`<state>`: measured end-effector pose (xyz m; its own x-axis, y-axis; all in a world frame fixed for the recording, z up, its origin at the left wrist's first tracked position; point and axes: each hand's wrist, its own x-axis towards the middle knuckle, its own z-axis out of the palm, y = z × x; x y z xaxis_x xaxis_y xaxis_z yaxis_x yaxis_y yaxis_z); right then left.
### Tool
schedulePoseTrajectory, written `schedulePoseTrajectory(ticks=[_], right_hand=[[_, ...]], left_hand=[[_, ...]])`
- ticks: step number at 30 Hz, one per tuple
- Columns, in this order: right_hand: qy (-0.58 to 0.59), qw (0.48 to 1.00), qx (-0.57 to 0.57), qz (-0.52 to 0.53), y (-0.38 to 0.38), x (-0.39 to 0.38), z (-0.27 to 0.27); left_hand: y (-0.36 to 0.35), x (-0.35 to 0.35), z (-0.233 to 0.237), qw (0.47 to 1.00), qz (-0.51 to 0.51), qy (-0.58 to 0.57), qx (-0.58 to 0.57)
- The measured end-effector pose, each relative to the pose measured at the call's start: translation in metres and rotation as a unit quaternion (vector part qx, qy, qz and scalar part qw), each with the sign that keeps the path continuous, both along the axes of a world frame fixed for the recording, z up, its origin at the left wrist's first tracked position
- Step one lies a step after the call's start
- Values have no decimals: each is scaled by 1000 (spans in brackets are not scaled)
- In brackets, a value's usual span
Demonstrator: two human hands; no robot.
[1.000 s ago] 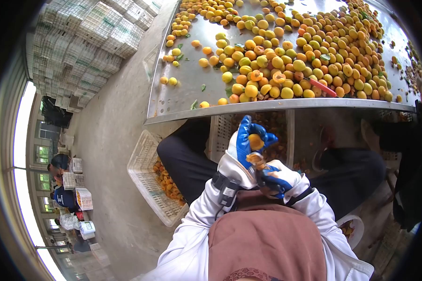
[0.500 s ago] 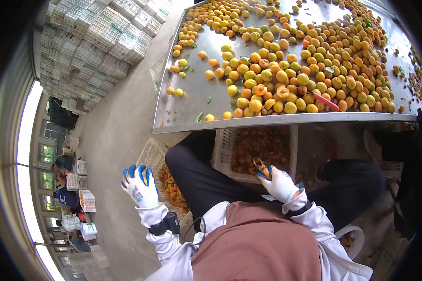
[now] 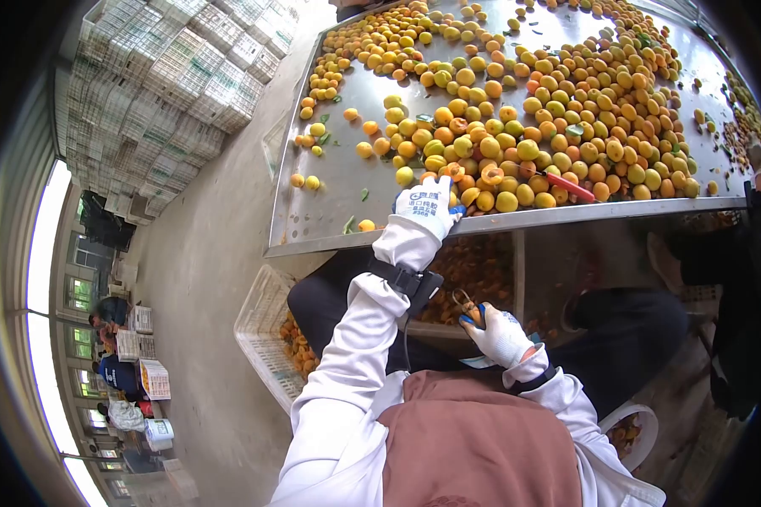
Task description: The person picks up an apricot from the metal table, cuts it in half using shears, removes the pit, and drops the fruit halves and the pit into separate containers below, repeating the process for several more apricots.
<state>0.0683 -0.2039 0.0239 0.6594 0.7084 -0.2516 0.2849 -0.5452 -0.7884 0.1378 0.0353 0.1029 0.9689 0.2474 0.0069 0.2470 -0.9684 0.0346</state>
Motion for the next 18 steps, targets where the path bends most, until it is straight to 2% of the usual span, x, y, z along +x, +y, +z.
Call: schedulePoseTrajectory(ticks=[1, 3, 4, 5, 6, 7, 8, 9, 10, 12, 13, 15, 16, 17, 18], right_hand=[[3, 1000, 2, -7, -1, 1, 1], [14, 1000, 10, -19, -4, 3, 1], [25, 999, 19, -31, -4, 4, 2], [26, 999, 20, -30, -4, 5, 5], [63, 994, 69, -62, -4, 5, 9], [102, 983, 117, -94, -5, 5, 13], [112, 970, 185, -110, -5, 4, 15], [112, 972, 175, -107, -6, 6, 22], [110, 969, 193, -103, -4, 6, 24], [132, 955, 249, -97, -2, 2, 33], [138, 955, 243, -95, 0, 0, 38], [107, 962, 240, -69, 3, -3, 44], [105, 969, 218, -56, 5, -3, 45], [108, 970, 212, -57, 7, -2, 44], [98, 979, 176, -41, 9, -2, 40]], left_hand=[[-1, 3, 2, 999, 26, 31, -31], [3, -2, -5, 999, 26, -2, -26], [13, -7, -14, 969, 38, -84, -228], [23, -13, -23, 892, 48, -162, -419], [10, -31, 7, 738, 82, -198, -640], [-1, -51, 28, 654, 59, -212, -724], [-6, -62, 26, 522, 41, -224, -822], [-11, -71, 22, 375, 22, -233, -897], [-15, -79, 17, 375, 28, -236, -896], [-26, -95, 4, 328, 87, -235, -911], [-29, -99, -5, 325, 95, -236, -911], [-35, -105, -26, 348, 119, -206, -907], [-41, -106, -34, 365, 167, -217, -890], [-48, -107, -42, 408, 215, -202, -864], [-53, -108, -44, 416, 220, -183, -863]])
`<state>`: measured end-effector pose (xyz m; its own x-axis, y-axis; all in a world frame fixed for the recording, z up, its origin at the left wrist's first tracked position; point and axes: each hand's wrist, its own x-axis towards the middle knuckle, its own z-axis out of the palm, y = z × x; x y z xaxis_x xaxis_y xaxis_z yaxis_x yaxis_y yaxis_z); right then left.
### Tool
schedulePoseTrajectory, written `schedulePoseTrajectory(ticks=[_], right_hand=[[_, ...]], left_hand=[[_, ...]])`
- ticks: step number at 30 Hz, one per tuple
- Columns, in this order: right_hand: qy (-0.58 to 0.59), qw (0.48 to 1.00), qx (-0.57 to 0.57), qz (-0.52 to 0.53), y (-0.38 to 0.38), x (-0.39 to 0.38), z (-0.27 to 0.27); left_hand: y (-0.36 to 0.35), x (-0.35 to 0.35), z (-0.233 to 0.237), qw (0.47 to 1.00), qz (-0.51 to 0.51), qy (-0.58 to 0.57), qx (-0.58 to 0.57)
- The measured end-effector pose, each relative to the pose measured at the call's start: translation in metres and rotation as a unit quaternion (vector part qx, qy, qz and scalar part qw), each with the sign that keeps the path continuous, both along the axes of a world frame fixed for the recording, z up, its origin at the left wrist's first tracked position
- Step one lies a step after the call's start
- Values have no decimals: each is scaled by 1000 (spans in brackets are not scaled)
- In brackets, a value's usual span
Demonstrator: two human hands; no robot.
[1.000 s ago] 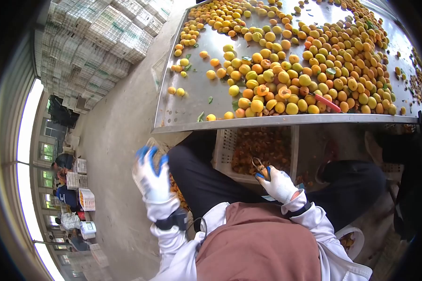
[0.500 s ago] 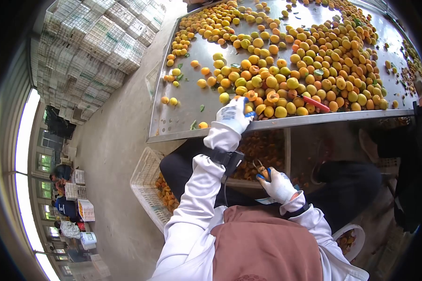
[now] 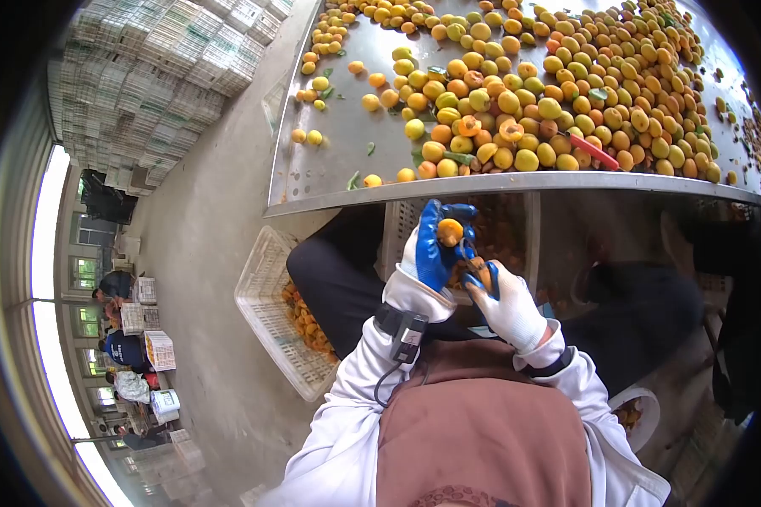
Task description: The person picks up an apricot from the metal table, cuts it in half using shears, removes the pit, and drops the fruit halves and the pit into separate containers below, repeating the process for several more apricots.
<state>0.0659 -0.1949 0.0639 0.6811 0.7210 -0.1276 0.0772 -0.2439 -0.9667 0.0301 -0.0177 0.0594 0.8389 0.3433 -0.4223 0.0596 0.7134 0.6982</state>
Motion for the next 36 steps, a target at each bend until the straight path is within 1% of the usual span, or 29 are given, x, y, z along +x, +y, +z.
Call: schedulePoseTrajectory(ticks=[1, 2, 4, 6, 8, 11, 12, 14, 17, 19, 20, 21, 22, 23, 25, 26, 27, 29, 30, 32, 34, 36], right_hand=[[-12, 999, -35, 18, 2, 0, -3], [-12, 999, -36, 19, 4, -1, -4], [-7, 999, -50, 12, 6, -2, -10], [-3, 998, -63, 4, 8, -3, -17], [-62, 997, -32, -39, 9, -4, -22], [-59, 996, -46, -50, 9, -6, -27], [-59, 996, -46, -51, 9, -6, -27], [-71, 993, -84, -39, 10, -7, -28], [-69, 992, -101, -37, 11, -9, -35], [-63, 992, -103, -32, 10, -7, -27], [-57, 992, -105, -26, 10, -6, -23], [-58, 993, -104, -26, 9, -6, -20], [-27, 995, -99, 3, 7, -5, -17], [4, 995, -94, 31, 6, -4, -15], [7, 995, -90, 38, 6, -4, -12], [10, 995, -85, 46, 6, -5, -12], [10, 995, -85, 47, 7, -7, -12], [44, 998, -45, -16, 8, -12, -15], [42, 998, -45, -18, 9, -12, -19], [198, 979, 46, -34, 13, -11, -27], [211, 976, 38, -26, 10, -12, -33], [225, 974, 28, -18, 7, -12, -26]], left_hand=[[-5, -1, -1, 1000, -17, 13, 4], [-12, -1, -1, 1000, -18, 15, 1], [-25, 3, 1, 998, 15, 54, -2], [-26, 3, -7, 998, 12, 56, -19], [-27, 4, -18, 998, 9, 59, -35], [-33, 4, -24, 997, 35, 50, -48], [-37, 4, -19, 996, 49, 38, -56], [-44, 5, -9, 996, 63, 26, -65], [-52, 10, -1, 996, 84, 14, -31], [-52, 13, -3, 994, 111, 3, -18], [-51, 12, -5, 994, 112, 3, -17], [-48, 12, -7, 994, 104, 13, 9], [-45, 11, -8, 995, 95, 22, 35], [-43, 8, -8, 995, 95, 22, 36], [-41, 5, 1, 990, 79, 66, 92], [-43, 5, 1, 989, 84, 57, 112], [-45, 5, -1, 988, 84, 57, 112], [-49, 7, -5, 990, 89, 57, 98], [-53, 8, 1, 990, 96, 55, 93], [-56, 10, -1, 989, 104, 40, 95], [-56, 10, -2, 989, 111, 28, 97], [-55, 9, -3, 982, 82, 29, 169]])
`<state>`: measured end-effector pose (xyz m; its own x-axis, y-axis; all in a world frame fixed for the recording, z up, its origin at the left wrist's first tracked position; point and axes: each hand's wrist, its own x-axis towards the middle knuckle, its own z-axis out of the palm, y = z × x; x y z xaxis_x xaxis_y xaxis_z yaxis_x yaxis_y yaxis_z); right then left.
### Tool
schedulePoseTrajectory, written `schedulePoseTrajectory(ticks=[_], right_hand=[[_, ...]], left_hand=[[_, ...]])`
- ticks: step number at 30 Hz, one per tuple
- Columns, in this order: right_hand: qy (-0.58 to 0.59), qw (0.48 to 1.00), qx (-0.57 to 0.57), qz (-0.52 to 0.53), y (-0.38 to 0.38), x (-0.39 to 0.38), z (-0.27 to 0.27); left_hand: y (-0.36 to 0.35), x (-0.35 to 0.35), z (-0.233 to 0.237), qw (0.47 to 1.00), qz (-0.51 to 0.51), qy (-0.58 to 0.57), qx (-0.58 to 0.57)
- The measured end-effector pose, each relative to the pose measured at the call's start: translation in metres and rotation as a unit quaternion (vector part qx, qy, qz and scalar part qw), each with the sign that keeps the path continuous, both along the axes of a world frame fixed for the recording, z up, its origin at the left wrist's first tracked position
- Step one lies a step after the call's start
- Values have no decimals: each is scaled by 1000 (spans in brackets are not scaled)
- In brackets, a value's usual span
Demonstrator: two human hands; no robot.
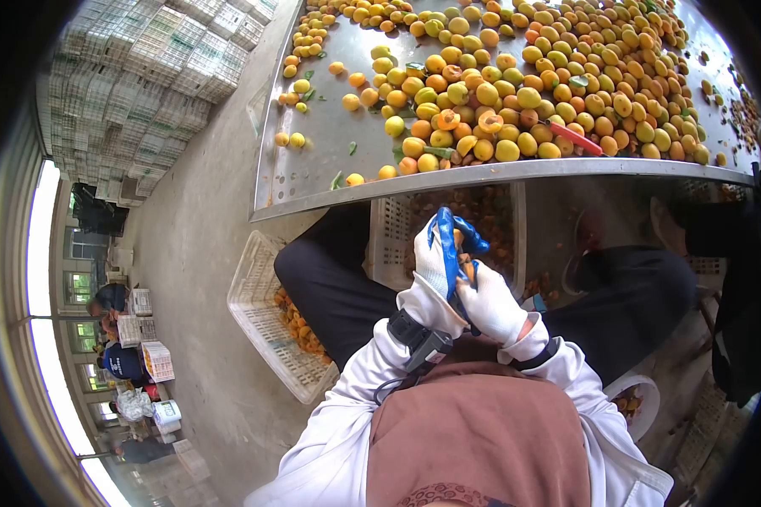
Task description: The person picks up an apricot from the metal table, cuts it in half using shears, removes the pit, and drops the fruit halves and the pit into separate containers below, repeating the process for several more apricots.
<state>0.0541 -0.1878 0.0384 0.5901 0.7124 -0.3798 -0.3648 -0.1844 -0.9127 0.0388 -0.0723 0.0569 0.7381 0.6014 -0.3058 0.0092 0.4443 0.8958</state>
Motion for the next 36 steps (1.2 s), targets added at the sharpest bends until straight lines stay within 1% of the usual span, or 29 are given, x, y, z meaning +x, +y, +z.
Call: schedulePoseTrajectory(ticks=[1, 2, 3, 4, 5, 6, 8, 9, 11, 13, 14, 15, 17, 18, 20, 21, 23, 24, 25, 26, 27, 28, 29, 30, 31, 32, 33, 35, 36], right_hand=[[-94, 994, -54, 33, -1, 0, 3], [-187, 974, -107, 65, -2, 0, 5], [-187, 974, -107, 65, -3, 1, 4], [-148, 987, -45, 54, -5, 2, 3], [-108, 993, 18, 42, -7, 2, 1], [-108, 993, 19, 43, -8, 4, 4], [59, 995, 81, 30, -10, 8, 11], [58, 995, 82, 30, -10, 9, 11], [76, 994, 37, 64, -11, 10, 10], [78, 992, 36, 90, -13, 12, 7], [80, 989, 35, 117, -13, 12, 5], [81, 989, 35, 119, -12, 11, 2], [-8, 991, 72, 112, -11, 8, -4], [-8, 991, 72, 114, -10, 7, -1], [-94, 990, 3, 110, -11, 4, 5], [-94, 990, 4, 110, -10, 2, 0], [-25, 994, 70, 79, -9, -3, -14], [39, 992, 40, 112, -14, 9, 8], [40, 992, 41, 111, -16, 11, 12], [108, 986, 42, 120, -18, 13, 13], [174, 975, 42, 130, -19, 14, 14], [150, 977, 4, 152, -19, 17, 17], [150, 977, 4, 152, -17, 13, 8], [18, 991, 32, 127, -14, 7, 0], [-114, 987, 59, 100, -13, 3, -8], [-113, 987, 58, 99, -16, 2, -13], [-129, 985, 32, 110, -15, 4, -4], [-145, 982, 6, 120, -14, 6, -1], [-103, 985, 33, 132, -13, 6, -4]], left_hand=[[2, -1, 0, 1000, 0, 1, 0], [5, -2, -1, 1000, -28, 8, -7], [8, -3, 2, 998, -55, 14, -14], [12, -3, 4, 998, -55, 14, -14], [17, -2, 8, 996, -82, 5, -32], [19, -2, 11, 993, -108, -4, -51], [17, 1, 11, 996, -81, -21, -27], [16, 3, 11, 998, -56, -36, -4], [16, 2, 11, 998, -52, -29, -11], [20, 1, 12, 987, -47, -42, -145], [20, -1, 13, 984, -52, -45, -165], [18, -2, 16, 984, -50, -45, -165], [15, -4, 20, 992, -42, -26, -116], [12, -5, 26, 993, -26, -20, -110], [8, -6, 25, 995, -17, -12, -100], [7, -7, 25, 996, -10, -3, -90], [8, -8, 27, 996, -17, 9, -84], [7, -9, 32, 989, -24, -9, -146], [7, -10, 35, 977, -31, -26, -207], [12, -10, 30, 967, -58, -54, -241], [13, -11, 27, 967, -59, -53, -241], [14, -11, 23, 961, -68, -74, -259], [15, -11, 20, 953, -77, -94, -277], [14, -11, 22, 953, -77, -94, -277], [12, -11, 23, 970, -65, -63, -227], [10, -11, 24, 982, -53, -32, -177], [7, -10, 28, 982, -53, -31, -177], [3, -9, 36, 993, 0, 15, -116], [4, -9, 35, 993, -1, 16, -115]])
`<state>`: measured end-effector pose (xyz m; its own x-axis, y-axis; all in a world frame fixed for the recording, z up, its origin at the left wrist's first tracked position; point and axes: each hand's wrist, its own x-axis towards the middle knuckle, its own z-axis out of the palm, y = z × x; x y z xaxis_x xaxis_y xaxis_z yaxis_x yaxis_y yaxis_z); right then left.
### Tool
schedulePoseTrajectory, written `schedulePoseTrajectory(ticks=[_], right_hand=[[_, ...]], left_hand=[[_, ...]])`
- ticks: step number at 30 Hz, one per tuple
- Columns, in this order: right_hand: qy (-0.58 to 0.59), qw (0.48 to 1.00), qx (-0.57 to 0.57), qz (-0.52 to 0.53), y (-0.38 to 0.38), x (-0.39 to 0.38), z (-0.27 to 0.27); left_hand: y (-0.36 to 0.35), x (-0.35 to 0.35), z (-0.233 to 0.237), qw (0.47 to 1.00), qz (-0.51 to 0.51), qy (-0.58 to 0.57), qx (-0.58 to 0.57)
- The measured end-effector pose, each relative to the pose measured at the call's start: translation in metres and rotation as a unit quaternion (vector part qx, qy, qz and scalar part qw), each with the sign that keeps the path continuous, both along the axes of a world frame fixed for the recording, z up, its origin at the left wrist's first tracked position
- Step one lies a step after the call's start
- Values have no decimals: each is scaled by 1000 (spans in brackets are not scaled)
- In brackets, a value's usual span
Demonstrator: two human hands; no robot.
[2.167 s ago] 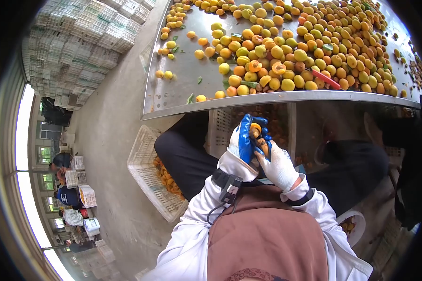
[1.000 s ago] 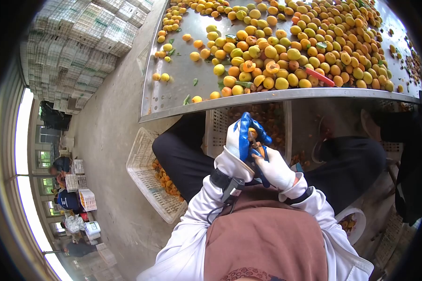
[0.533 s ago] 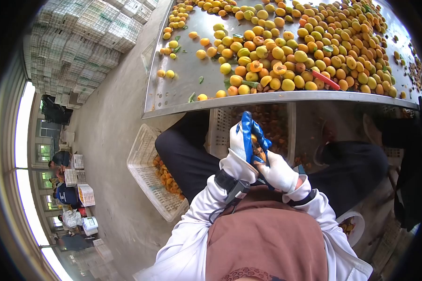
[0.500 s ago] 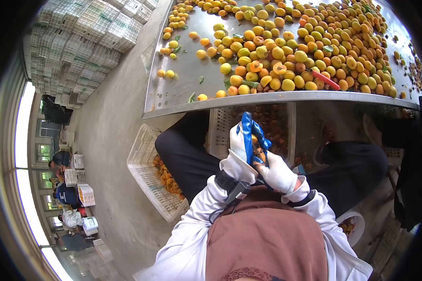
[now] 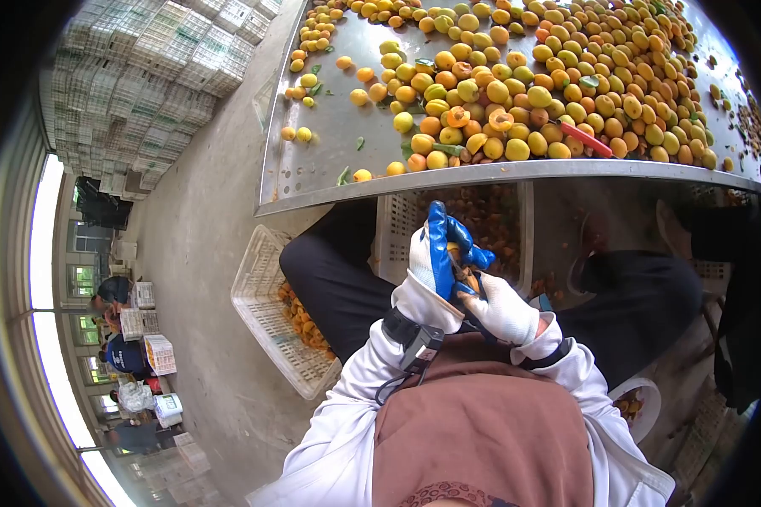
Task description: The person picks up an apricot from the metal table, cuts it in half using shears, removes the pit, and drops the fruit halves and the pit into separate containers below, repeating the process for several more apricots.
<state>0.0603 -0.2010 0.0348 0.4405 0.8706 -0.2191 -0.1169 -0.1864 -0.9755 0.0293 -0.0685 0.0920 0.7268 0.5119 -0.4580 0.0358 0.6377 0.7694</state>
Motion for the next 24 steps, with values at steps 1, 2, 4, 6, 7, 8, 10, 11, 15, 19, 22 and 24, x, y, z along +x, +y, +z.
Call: schedulePoseTrajectory(ticks=[1, 2, 4, 6, 7, 8, 10, 11, 15, 19, 22, 24], right_hand=[[44, 999, 20, 15, 1, 2, -1], [43, 999, 20, 14, -1, 4, 1], [159, 986, -18, 39, -2, 7, 12], [93, 995, 15, 30, -2, 5, 9], [26, 998, 48, 21, -3, 4, 7], [26, 998, 47, 21, -3, 2, 4], [-61, 997, 51, 14, -3, -1, 0], [-62, 997, 51, 13, -3, 0, 1], [100, 990, 25, 94, -2, 1, 6], [244, 967, 52, 54, -6, 2, 5], [340, 933, 99, 62, -14, 0, -1], [383, 912, 125, 69, -16, 1, -4]], left_hand=[[2, -1, -2, 1000, -10, -5, -5], [4, -1, -2, 1000, -20, -10, -11], [7, -3, 0, 997, -42, -32, -57], [11, -8, 4, 987, -90, -61, -120], [14, -9, 2, 987, -90, -62, -121], [17, -10, -2, 981, -102, -65, -154], [19, -12, -6, 976, -114, -60, -175], [17, -13, -8, 976, -115, -61, -176], [10, -11, -8, 997, -64, -34, 37], [12, -3, -6, 995, -43, -83, -46], [9, 1, -17, 976, 96, -94, -173], [10, 1, -9, 988, 117, -55, -81]])
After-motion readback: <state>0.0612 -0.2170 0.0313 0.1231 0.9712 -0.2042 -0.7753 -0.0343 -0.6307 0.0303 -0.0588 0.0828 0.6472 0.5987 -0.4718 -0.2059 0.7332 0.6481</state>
